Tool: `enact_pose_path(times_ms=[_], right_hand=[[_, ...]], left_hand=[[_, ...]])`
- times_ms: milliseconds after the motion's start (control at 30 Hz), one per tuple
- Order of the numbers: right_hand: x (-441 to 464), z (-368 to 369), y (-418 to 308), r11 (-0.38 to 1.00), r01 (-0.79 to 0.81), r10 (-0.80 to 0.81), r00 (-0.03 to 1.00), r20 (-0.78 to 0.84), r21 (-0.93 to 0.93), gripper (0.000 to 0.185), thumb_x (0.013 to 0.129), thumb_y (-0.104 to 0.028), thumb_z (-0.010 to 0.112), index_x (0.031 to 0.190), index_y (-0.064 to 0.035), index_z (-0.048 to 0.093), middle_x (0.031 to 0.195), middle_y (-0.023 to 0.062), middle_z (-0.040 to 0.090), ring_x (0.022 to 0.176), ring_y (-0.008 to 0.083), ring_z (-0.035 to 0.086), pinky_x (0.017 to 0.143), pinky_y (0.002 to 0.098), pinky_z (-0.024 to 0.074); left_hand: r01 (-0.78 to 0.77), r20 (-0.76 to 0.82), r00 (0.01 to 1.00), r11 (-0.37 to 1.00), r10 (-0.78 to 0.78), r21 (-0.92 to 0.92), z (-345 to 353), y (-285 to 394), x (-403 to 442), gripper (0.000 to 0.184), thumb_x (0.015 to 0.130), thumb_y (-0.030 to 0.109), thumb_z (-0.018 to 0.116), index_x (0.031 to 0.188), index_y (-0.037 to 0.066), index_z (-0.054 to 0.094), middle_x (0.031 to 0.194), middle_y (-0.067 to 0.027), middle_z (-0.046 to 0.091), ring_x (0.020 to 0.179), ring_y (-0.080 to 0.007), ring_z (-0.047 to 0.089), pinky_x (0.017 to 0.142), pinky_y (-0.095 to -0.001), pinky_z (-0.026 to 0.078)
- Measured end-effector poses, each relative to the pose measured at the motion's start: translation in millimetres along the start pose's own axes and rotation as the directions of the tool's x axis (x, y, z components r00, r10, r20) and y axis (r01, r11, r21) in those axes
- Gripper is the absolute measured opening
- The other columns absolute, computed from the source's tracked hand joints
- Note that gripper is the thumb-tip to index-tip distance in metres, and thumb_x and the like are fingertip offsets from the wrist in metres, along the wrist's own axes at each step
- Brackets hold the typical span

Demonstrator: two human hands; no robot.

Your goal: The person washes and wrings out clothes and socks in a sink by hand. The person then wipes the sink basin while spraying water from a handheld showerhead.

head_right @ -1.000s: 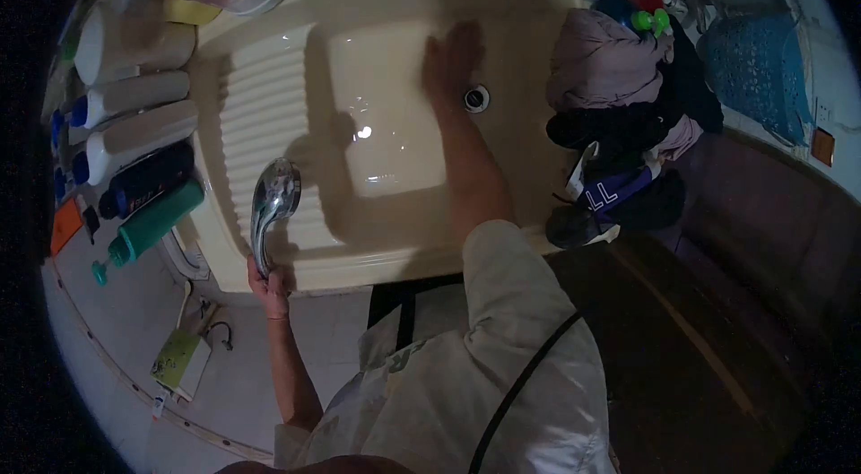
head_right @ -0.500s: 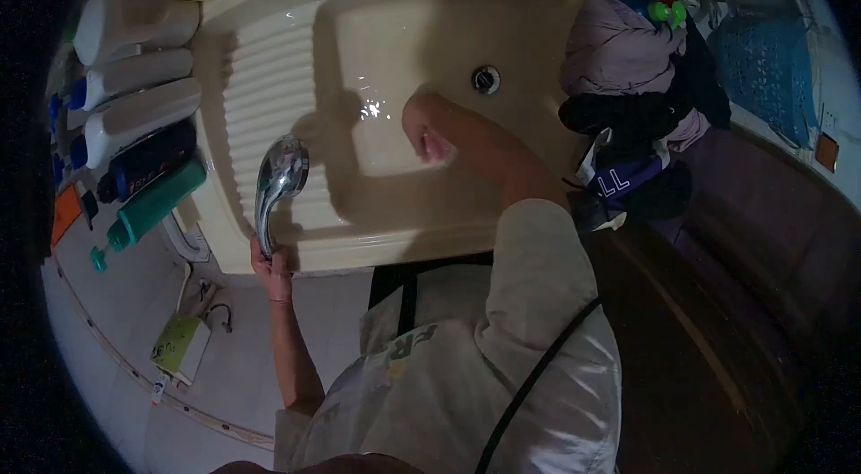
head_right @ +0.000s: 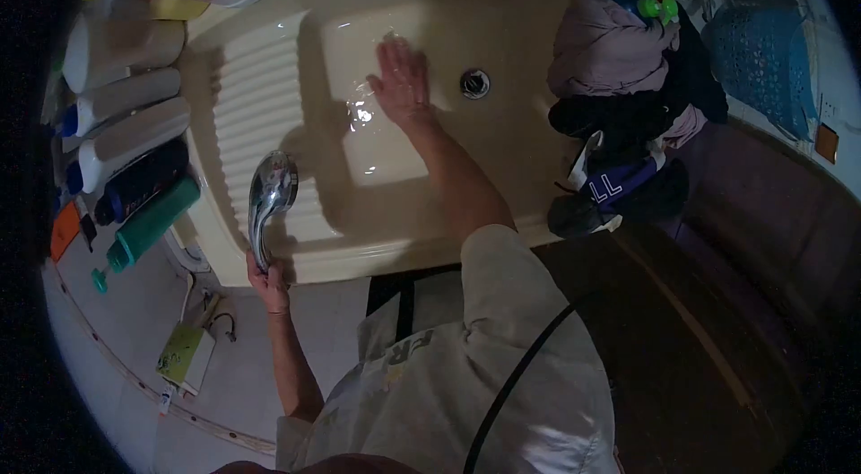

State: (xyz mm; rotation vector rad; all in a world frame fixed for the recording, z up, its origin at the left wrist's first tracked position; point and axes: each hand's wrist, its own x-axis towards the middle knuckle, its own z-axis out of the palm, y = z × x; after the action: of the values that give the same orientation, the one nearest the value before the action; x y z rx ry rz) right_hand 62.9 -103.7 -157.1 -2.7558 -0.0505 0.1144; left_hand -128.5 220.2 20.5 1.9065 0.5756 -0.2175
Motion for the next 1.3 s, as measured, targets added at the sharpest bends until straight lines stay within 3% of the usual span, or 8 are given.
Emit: enact_pose_path(times_ms=[167,400,567,800,1100,1167,1267,1300], right_hand=[[16,6,27,0.916,-0.401,0.371,0.865,-0.337,-0.020,0.066,0.088,-0.033,0.054,0.138,0.0019,0.031,0.145,0.0245,0.026,0.136,0.0395,0.022,0.109,0.0521,0.0197],[24,34,-36,0.993,0.119,-0.119,0.993,0.006,0.006,0.065,0.091,-0.039,0.046,0.140,0.0015,0.029,0.149,0.0212,0.021,0.140,0.0321,0.017,0.112,0.0493,0.0127],[40,12,47,0.884,-0.458,0.460,0.825,-0.329,0.089,0.069,0.090,-0.039,0.051,0.139,0.0048,0.029,0.146,0.0255,0.023,0.138,0.0360,0.020,0.110,0.0512,0.0190],[41,19,26,0.977,-0.190,0.210,0.919,-0.334,0.092,0.072,0.088,-0.039,0.053,0.137,0.0085,0.029,0.143,0.0289,0.026,0.135,0.0405,0.023,0.108,0.0557,0.0197],[42,2,118,0.792,-0.610,0.520,0.690,-0.503,-0.018,0.062,0.087,-0.029,0.057,0.132,0.0076,0.036,0.139,0.0277,0.034,0.133,0.0387,0.027,0.108,0.0499,0.0218],[30,-16,82,0.982,-0.167,0.190,0.864,-0.467,0.091,0.052,0.087,-0.021,0.057,0.129,0.0044,0.041,0.137,0.0260,0.039,0.131,0.0377,0.033,0.108,0.0473,0.0249],[-6,-6,-8,0.613,-0.077,0.002,0.995,0.096,0.786,0.045,0.088,-0.017,0.056,0.129,-0.0021,0.045,0.135,0.0165,0.043,0.127,0.0310,0.039,0.106,0.0421,0.0306],[-23,10,-23,0.783,0.290,-0.262,0.956,-0.131,0.550,0.048,0.087,-0.024,0.058,0.131,-0.0064,0.045,0.136,0.0126,0.044,0.127,0.0268,0.041,0.107,0.0407,0.0310]], left_hand=[[-0.063,0.014,0.998,0.998,0.063,-0.001,-1,-5,2,0.015,0.071,0.008,0.054,0.081,0.009,0.042,0.070,0.0046,0.034,0.063,-0.0064,0.030,0.054,-0.0205,0.027],[-0.042,0.030,0.999,0.999,0.043,-0.027,-4,-9,3,0.015,0.071,0.008,0.054,0.082,0.008,0.043,0.071,0.0044,0.034,0.064,-0.0067,0.030,0.055,-0.0206,0.026],[-0.039,0.010,0.999,0.999,0.039,-0.011,-1,-4,1,0.016,0.071,0.007,0.054,0.081,0.009,0.042,0.071,0.0042,0.034,0.064,-0.0066,0.030,0.055,-0.0207,0.027],[-0.006,0.000,1.000,0.998,0.006,-0.058,-3,-7,2,0.015,0.071,0.007,0.054,0.079,0.009,0.041,0.071,0.0041,0.033,0.064,-0.0066,0.030,0.054,-0.0206,0.028],[-0.031,0.017,0.999,0.999,0.031,-0.038,-3,-11,2,0.014,0.071,0.009,0.053,0.078,0.009,0.041,0.070,0.0041,0.032,0.064,-0.0064,0.029,0.054,-0.0211,0.027],[-0.062,0.035,0.997,0.998,0.062,0.010,-6,-18,4,0.014,0.071,0.009,0.053,0.078,0.009,0.041,0.071,0.0042,0.032,0.065,-0.0064,0.029,0.054,-0.0207,0.027],[-0.028,0.038,0.999,0.999,0.029,-0.022,-3,-10,3,0.015,0.071,0.010,0.054,0.078,0.009,0.040,0.072,0.0041,0.032,0.065,-0.0069,0.029,0.055,-0.0207,0.027],[-0.027,0.040,0.999,0.999,0.028,-0.017,-3,-9,2,0.015,0.071,0.010,0.054,0.078,0.009,0.040,0.072,0.0041,0.032,0.065,-0.0069,0.029,0.055,-0.0207,0.027]])
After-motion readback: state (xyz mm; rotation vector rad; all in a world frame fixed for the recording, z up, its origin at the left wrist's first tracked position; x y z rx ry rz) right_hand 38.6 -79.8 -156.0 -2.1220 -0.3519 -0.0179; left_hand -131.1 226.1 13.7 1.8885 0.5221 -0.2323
